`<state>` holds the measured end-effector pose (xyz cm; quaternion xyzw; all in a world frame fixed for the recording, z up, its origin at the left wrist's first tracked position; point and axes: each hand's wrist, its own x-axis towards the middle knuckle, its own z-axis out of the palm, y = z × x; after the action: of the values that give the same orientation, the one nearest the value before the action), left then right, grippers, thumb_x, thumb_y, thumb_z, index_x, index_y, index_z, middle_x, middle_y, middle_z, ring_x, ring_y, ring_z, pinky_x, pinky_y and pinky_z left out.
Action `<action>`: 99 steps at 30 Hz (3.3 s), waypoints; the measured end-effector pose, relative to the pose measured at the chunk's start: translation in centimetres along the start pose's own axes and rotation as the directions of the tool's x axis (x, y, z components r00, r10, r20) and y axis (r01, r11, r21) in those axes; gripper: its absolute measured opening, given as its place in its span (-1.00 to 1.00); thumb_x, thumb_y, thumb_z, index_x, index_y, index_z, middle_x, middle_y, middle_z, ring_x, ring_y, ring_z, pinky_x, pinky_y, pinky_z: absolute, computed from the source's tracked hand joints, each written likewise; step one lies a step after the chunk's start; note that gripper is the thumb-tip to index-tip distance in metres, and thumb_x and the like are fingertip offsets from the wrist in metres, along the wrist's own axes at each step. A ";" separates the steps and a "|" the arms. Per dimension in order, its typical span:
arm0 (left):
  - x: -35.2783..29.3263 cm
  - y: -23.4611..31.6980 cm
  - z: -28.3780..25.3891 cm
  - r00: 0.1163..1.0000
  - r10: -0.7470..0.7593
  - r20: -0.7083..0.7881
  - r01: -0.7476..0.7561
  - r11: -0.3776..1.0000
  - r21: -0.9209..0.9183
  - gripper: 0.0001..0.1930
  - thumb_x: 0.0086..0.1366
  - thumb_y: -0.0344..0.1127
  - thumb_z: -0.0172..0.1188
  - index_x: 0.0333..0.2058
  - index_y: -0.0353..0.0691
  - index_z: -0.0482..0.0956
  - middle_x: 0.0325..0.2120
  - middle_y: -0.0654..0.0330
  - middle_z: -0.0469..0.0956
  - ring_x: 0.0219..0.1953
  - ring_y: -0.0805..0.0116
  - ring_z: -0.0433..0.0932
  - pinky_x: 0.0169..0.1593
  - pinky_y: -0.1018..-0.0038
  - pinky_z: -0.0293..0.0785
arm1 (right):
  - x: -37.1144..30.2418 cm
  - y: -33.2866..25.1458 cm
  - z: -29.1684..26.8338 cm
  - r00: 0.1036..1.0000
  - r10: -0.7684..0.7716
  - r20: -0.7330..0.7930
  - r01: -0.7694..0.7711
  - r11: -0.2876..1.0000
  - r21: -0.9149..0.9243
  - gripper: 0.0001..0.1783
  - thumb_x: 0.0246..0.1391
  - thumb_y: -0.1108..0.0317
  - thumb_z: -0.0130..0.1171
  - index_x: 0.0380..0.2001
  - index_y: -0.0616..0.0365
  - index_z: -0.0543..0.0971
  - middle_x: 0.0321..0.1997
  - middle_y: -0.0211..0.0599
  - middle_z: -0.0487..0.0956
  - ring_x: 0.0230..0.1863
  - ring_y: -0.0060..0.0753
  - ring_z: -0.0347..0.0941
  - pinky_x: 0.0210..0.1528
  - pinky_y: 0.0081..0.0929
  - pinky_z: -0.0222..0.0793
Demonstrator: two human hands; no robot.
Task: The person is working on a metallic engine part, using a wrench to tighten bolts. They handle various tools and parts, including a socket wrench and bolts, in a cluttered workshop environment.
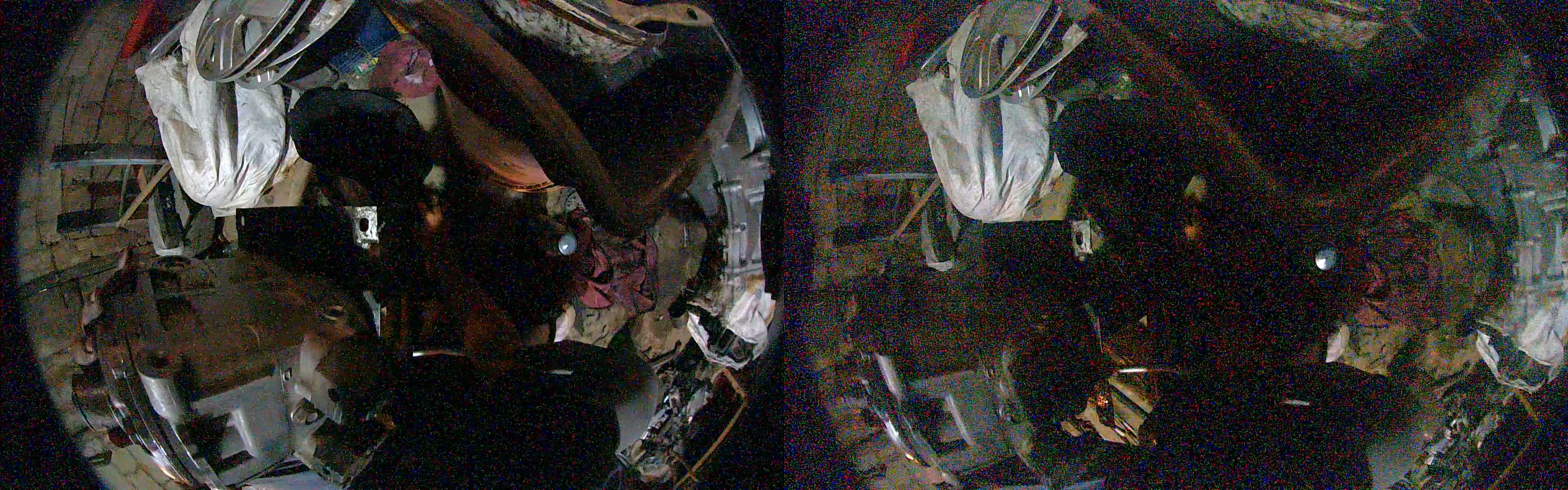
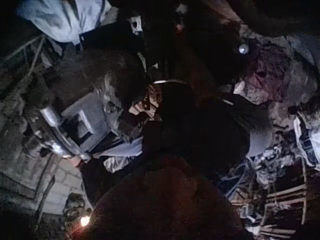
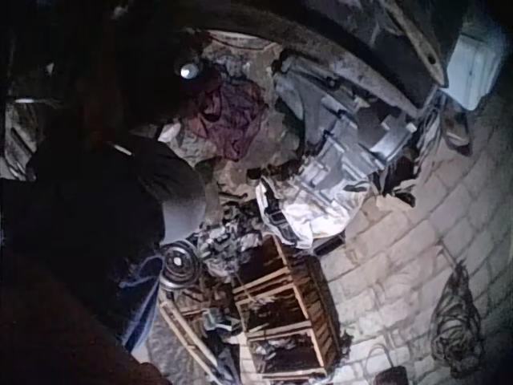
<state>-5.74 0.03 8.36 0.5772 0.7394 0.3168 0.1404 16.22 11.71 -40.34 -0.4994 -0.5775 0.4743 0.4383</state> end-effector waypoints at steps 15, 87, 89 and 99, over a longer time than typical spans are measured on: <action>0.2 2.5 0.2 0.999 0.015 0.050 -0.016 1.000 0.006 -0.21 0.23 0.25 0.02 0.18 -0.36 0.33 0.16 0.01 0.37 0.21 0.17 0.32 0.29 0.29 0.12 | 0.3 -0.3 -0.3 0.999 -0.030 -0.026 0.032 0.997 0.068 -0.65 -0.02 0.37 0.24 -0.12 0.19 0.53 -0.36 -0.02 0.62 -0.24 -0.02 0.58 -0.13 -0.19 0.44; 0.4 2.9 3.3 0.927 0.353 -0.128 -0.373 0.833 -0.409 -0.52 0.26 0.00 0.20 -0.07 -0.32 0.50 -0.11 -0.09 0.55 -0.03 -0.11 0.53 0.07 0.18 0.43 | -3.4 -54.4 -15.5 0.839 -0.268 0.474 0.442 0.843 -0.307 -0.94 0.03 0.54 0.25 -0.39 0.32 0.63 -0.45 -0.32 0.63 -0.45 -0.57 0.52 -0.30 -0.59 0.41; 0.5 2.8 3.4 0.930 0.346 -0.122 -0.364 0.827 -0.429 -0.51 0.24 -0.01 0.22 -0.07 -0.32 0.50 -0.10 -0.09 0.54 -0.01 -0.12 0.52 0.10 0.16 0.42 | -3.8 -54.2 -15.3 0.843 -0.244 0.480 0.433 0.838 -0.333 -0.95 0.04 0.55 0.23 -0.40 0.31 0.61 -0.48 -0.31 0.62 -0.47 -0.51 0.53 -0.33 -0.55 0.41; 0.3 2.8 2.6 0.924 0.373 -0.083 -0.369 0.814 -0.449 -0.40 0.14 0.12 0.28 -0.05 -0.30 0.49 -0.02 -0.12 0.49 0.08 -0.14 0.45 0.16 0.13 0.35 | -3.9 -54.2 -14.3 0.592 -0.434 0.679 0.785 0.500 -0.365 -0.90 -0.18 0.62 0.22 -0.49 0.27 0.57 -0.49 -0.11 0.56 -0.38 -0.01 0.52 -0.28 -0.39 0.41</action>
<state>-2.18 1.51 8.21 0.6622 0.5165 0.5003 0.2107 21.97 6.68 15.33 -0.2237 -0.9354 0.1651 0.2183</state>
